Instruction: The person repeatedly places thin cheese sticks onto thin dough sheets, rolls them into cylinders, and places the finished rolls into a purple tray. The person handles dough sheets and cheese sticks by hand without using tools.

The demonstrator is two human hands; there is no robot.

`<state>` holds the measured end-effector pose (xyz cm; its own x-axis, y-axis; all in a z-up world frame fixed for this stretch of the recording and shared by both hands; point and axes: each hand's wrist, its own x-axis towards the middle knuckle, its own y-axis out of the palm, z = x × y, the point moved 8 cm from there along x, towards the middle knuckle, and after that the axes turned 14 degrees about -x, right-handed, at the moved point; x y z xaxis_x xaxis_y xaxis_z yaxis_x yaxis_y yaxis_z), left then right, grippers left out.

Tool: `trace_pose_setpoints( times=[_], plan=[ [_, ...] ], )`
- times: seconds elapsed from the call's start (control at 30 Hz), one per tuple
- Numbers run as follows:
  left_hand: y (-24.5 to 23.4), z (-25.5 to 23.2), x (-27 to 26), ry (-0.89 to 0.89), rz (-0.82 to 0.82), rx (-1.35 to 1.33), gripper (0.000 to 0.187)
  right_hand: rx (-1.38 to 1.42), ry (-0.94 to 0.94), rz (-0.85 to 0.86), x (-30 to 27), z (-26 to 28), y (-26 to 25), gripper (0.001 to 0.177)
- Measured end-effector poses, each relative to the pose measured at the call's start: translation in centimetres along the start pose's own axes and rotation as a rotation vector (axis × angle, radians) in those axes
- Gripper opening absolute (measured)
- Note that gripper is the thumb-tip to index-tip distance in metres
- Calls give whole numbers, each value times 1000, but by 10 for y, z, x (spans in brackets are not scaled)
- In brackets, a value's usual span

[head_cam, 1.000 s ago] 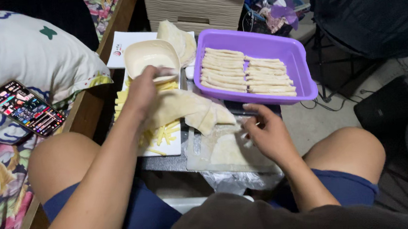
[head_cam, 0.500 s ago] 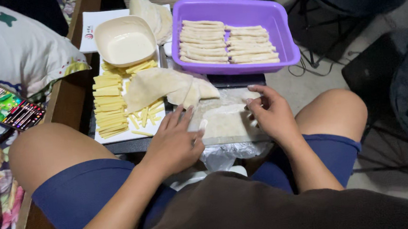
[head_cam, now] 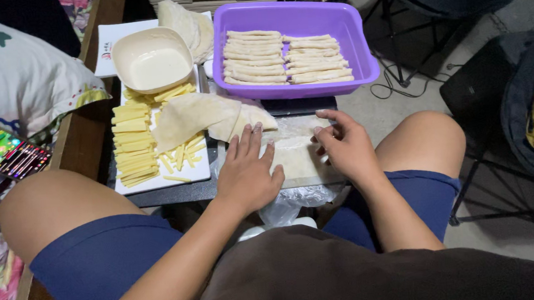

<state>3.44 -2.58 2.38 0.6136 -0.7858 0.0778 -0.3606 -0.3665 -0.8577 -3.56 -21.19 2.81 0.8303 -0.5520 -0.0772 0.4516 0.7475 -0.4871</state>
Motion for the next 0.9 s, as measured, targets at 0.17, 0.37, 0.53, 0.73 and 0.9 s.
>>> trace_pose_setpoints(
  times=[0.17, 0.37, 0.53, 0.73, 0.9],
  plan=[
    [-12, -3, -37, 24, 5, 77, 55, -4, 41, -16, 0, -9, -4, 41],
    [-28, -5, -55, 29, -77, -15, 39, 10, 52, 25, 3, -8, 7, 39],
    [-32, -11, -37, 103, -198, -6, 50, -6, 22, 52, 3, -4, 15, 38],
    [-45, -5, -57, -83, -24, -116, 35, -103, -24, 83, 2, 2, 27, 37],
    [-88, 36, -66, -476, -128, -328, 31, -266, -180, 199, 1, 37, 68, 35]
  ],
)
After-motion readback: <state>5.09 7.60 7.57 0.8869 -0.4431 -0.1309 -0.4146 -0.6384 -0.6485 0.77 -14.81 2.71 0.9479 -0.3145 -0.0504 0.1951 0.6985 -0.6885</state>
